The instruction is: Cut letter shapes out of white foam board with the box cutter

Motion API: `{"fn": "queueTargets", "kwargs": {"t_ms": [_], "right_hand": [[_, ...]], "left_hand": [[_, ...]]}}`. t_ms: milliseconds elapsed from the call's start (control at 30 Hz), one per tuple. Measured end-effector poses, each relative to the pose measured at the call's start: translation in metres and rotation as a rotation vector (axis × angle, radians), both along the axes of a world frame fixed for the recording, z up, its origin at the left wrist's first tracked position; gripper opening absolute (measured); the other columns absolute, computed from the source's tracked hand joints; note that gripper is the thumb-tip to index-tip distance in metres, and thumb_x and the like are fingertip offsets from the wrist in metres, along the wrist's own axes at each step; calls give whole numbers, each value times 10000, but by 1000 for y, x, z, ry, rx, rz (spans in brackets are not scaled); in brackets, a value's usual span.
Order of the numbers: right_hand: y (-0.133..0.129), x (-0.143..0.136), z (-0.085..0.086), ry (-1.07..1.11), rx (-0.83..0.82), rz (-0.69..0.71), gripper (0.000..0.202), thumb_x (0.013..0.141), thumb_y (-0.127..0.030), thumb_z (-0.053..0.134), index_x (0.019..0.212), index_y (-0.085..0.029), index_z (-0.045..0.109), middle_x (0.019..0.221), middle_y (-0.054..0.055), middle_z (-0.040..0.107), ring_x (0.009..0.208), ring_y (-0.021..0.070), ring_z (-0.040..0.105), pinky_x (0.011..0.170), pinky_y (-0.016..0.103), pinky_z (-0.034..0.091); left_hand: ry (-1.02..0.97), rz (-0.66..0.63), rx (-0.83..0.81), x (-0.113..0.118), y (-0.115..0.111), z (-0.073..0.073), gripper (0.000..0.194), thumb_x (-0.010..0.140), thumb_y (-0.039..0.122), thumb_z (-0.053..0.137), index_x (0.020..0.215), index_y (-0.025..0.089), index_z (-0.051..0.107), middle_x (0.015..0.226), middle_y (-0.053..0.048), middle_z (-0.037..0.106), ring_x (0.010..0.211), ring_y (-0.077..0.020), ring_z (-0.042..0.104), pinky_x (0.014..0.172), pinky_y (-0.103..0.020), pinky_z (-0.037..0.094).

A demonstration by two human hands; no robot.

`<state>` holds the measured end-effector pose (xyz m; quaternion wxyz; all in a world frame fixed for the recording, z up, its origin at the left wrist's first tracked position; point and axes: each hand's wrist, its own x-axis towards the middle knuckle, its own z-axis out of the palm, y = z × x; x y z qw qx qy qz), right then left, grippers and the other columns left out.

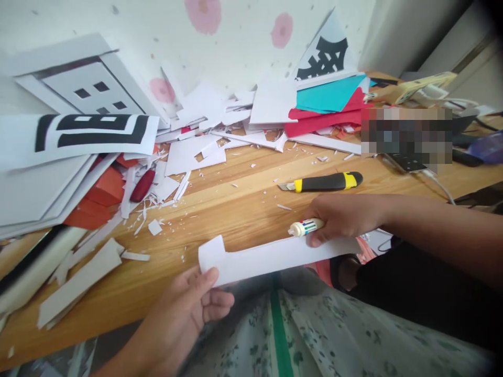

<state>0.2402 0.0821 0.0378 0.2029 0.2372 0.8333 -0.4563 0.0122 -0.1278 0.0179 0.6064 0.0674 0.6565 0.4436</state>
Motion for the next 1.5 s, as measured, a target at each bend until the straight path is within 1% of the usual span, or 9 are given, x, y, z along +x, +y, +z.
{"fn": "queueTargets", "kwargs": {"t_ms": [100, 167, 300, 400, 567, 967, 1233, 1400, 1500], "right_hand": [[-1, -3, -2, -33, 95, 20, 187, 721, -297, 616, 613, -169, 533, 541, -27, 519, 490, 101, 441, 433, 221, 286], [-2, -5, -2, -50, 141, 22, 198, 723, -299, 612, 596, -171, 532, 527, -24, 524, 475, 101, 442, 421, 226, 277], [-4, -6, -2, -55, 175, 44, 215, 744, -312, 604, 595, -170, 540, 508, -26, 505, 450, 93, 422, 412, 227, 260], [-4, -6, -3, -40, 206, 71, 222, 783, -320, 576, 627, -165, 545, 536, -21, 519, 472, 94, 426, 431, 225, 268], [-3, -7, -2, -75, 208, 73, 227, 804, -333, 562, 654, -165, 529, 570, -9, 538, 503, 99, 430, 449, 231, 276], [12, -30, -3, 24, 290, 53, 215, 782, -345, 596, 679, -157, 594, 539, -23, 517, 487, 93, 417, 469, 227, 273], [24, -10, 27, 158, 328, -166, 287, 751, -445, 635, 662, -175, 591, 540, -53, 481, 493, 76, 393, 455, 206, 261], [1, -4, 12, 115, 65, -19, 200, 786, -347, 616, 757, -149, 620, 620, -29, 565, 539, 81, 467, 476, 193, 312], [-14, -10, 1, 45, 127, 52, 213, 784, -328, 613, 683, -140, 603, 586, -11, 569, 528, 88, 460, 488, 209, 301]], "left_hand": [[140, -199, -58, -13, -18, -4, 278, 774, 443, 615, 817, 172, 569, 719, -26, 657, 510, -124, 583, 469, -230, 478], [458, -335, -1, -21, -25, -1, 252, 823, 418, 551, 731, 183, 563, 581, 9, 611, 431, -106, 534, 415, -206, 436], [1279, -752, 732, -10, -17, 13, 75, 800, 220, 581, 832, 217, 648, 684, 9, 683, 593, -124, 624, 547, -198, 511], [1457, -972, 1190, 19, 6, 16, 244, 846, 82, 474, 1028, 108, 635, 1006, -96, 694, 978, -179, 616, 899, -277, 492], [1660, -1177, 1195, 49, 36, -2, 292, 866, 94, 440, 1115, 43, 583, 1079, -146, 644, 1021, -247, 581, 837, -367, 526], [1800, -1248, 1168, 26, 57, -12, 301, 834, 160, 519, 1087, 15, 594, 1118, -190, 616, 998, -308, 580, 769, -418, 540], [1419, -983, 1355, 23, 36, -3, 204, 824, 116, 561, 1006, 156, 645, 1101, -21, 677, 1150, -173, 528, 1019, -319, 446], [1435, -967, 1678, 27, 33, -22, 168, 849, 154, 524, 910, 185, 678, 1063, 9, 686, 1096, -174, 567, 948, -276, 488], [1563, -952, 1629, 26, 38, -27, 233, 866, 166, 468, 985, 144, 667, 1104, -89, 666, 1085, -259, 575, 835, -344, 538]]}}
